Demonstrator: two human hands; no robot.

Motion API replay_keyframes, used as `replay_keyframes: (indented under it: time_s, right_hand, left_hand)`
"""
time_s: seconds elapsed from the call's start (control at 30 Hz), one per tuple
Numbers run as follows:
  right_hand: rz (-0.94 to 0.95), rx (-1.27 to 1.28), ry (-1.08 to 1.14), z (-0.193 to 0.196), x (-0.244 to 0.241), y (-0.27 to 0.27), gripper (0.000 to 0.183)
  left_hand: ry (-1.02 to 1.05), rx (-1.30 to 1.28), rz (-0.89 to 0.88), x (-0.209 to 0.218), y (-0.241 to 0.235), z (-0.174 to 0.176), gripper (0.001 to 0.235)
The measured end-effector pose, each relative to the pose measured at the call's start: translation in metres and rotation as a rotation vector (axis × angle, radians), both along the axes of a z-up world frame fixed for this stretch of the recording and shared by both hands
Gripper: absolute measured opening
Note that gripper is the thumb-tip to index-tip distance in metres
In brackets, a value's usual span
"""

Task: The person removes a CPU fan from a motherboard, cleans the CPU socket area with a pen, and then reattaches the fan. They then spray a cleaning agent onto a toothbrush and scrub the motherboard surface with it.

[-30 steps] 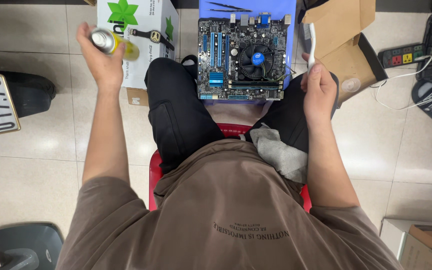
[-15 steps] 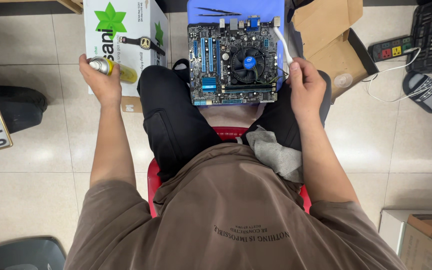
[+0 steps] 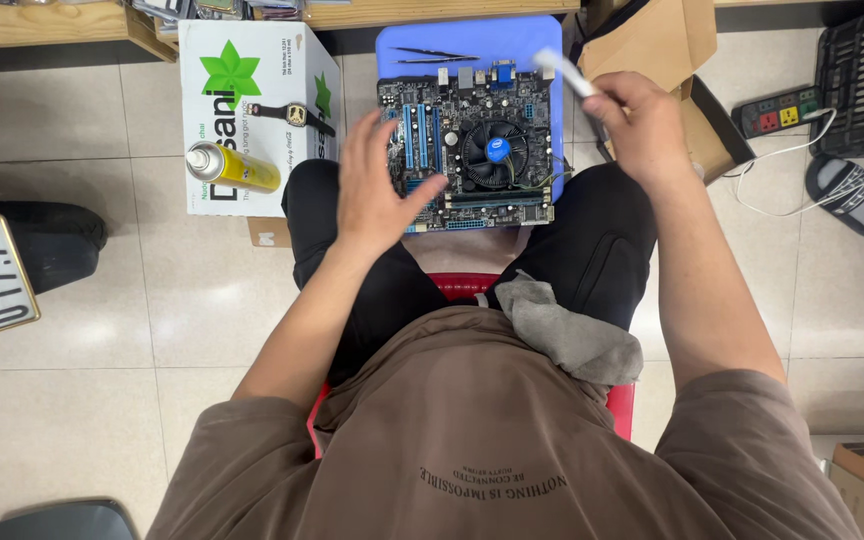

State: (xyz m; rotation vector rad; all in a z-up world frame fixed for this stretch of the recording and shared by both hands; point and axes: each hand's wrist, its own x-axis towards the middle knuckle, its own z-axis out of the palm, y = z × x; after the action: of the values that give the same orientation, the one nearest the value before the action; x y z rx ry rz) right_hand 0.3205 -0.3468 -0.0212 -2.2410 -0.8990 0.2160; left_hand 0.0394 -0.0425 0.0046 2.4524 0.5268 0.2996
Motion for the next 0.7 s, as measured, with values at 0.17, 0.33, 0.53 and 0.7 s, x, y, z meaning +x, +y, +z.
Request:
replay_keyframes:
  time_s: [0.17, 0.33, 0.53, 0.7]
  right_hand:
    - [0.028, -0.255, -0.240, -0.022, 0.009, 0.010, 0.026]
    - [-0.046, -0.158, -0.252, -0.046, 0.007, 0.036, 0.024]
    - [-0.159, -0.114, -0.067, -0.025, -0.009, 0.059, 0.035]
    - [-0.446, -0.123, 0.147, -0.014, 0.000, 0.028, 0.042]
  left_hand:
    - [0.148, -0.035, -0.153, 0.013, -0.014, -0.023, 0.122]
    - [0.209, -0.050, -0.176, 0.013, -0.016, -0.027, 0.131]
    - [0.259, 0.076, -0.213, 0.012, -0.017, -0.041, 0.133]
    - [0.282, 0.093, -0.208, 0.011, -0.016, -0.041, 0.133]
